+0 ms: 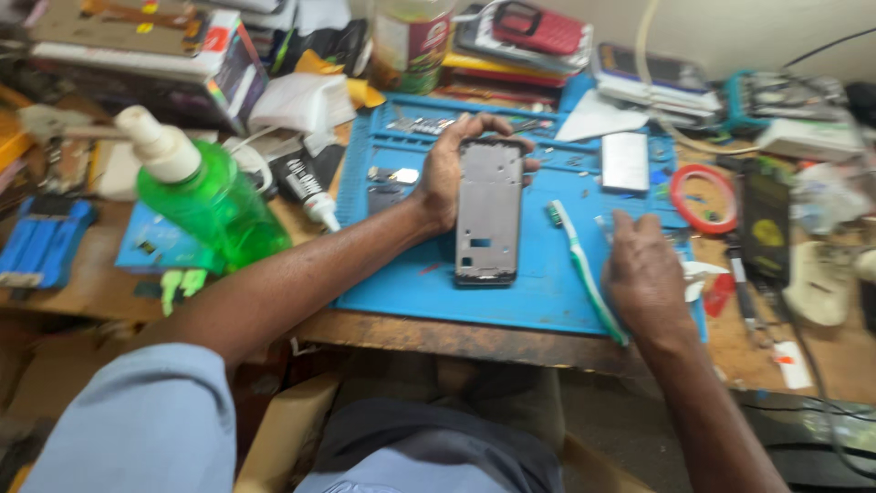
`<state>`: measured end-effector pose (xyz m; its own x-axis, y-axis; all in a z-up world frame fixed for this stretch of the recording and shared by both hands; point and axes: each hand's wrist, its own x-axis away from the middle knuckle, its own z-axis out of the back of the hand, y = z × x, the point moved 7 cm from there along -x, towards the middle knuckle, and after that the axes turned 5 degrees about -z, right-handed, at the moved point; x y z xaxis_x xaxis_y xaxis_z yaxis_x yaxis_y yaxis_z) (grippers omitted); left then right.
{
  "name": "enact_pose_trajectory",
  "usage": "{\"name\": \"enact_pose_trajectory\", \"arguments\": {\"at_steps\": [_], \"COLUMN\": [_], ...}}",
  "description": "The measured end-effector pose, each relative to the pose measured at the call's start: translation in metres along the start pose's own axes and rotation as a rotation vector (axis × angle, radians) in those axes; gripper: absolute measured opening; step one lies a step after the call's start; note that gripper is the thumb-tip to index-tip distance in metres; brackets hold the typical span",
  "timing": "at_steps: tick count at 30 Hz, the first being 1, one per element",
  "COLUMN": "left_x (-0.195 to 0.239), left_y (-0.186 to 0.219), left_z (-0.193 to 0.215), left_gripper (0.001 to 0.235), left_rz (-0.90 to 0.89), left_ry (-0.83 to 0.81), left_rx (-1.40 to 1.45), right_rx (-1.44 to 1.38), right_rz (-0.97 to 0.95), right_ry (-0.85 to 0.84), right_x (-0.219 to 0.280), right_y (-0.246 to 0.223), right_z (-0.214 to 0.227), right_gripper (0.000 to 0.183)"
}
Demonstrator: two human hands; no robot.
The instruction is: The person cleans the inside of a disassembled smartphone chassis using a toothbrush and a metal pick. The person scrubs the interior surfaces and then uses the pick to remove debris from small crevices and holes.
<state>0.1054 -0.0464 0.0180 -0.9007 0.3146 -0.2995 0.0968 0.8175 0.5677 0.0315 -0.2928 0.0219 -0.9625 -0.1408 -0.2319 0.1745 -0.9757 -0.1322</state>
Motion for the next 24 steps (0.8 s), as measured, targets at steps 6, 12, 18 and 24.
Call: {"name": "enact_pose_trajectory", "arguments": {"at_steps": [6, 12, 18, 24], "left_x": [-0.002, 0.002, 0.009, 0.009], "left_y": [-0.01, -0.007, 0.0, 0.003], "left_z": [0.004, 0.006, -0.005, -0.009], "left_gripper": [0.045, 0.047, 0.049, 0.053], "left_rz": [0.064, 0.069, 0.073, 0.08], "left_ry": [0.13, 0.084, 0.143, 0.186], "left_rx": [-0.015, -0.097, -0.166, -0.227], "right_rx": [-0.3, -0.325, -0.323, -0.594], "right_rz": [0.258, 0.109, 0.147, -0.189], "right_ry": [0.17, -0.002, 0.012, 0.037], "right_x": [0.005, 0.009, 0.013, 0.011], "right_y": [-0.004, -0.008, -0.019, 0.058], "right_z": [0.028, 0.03, 0.038, 0.084], "right_gripper": [0.06, 0.049, 0.051, 0.036]}}
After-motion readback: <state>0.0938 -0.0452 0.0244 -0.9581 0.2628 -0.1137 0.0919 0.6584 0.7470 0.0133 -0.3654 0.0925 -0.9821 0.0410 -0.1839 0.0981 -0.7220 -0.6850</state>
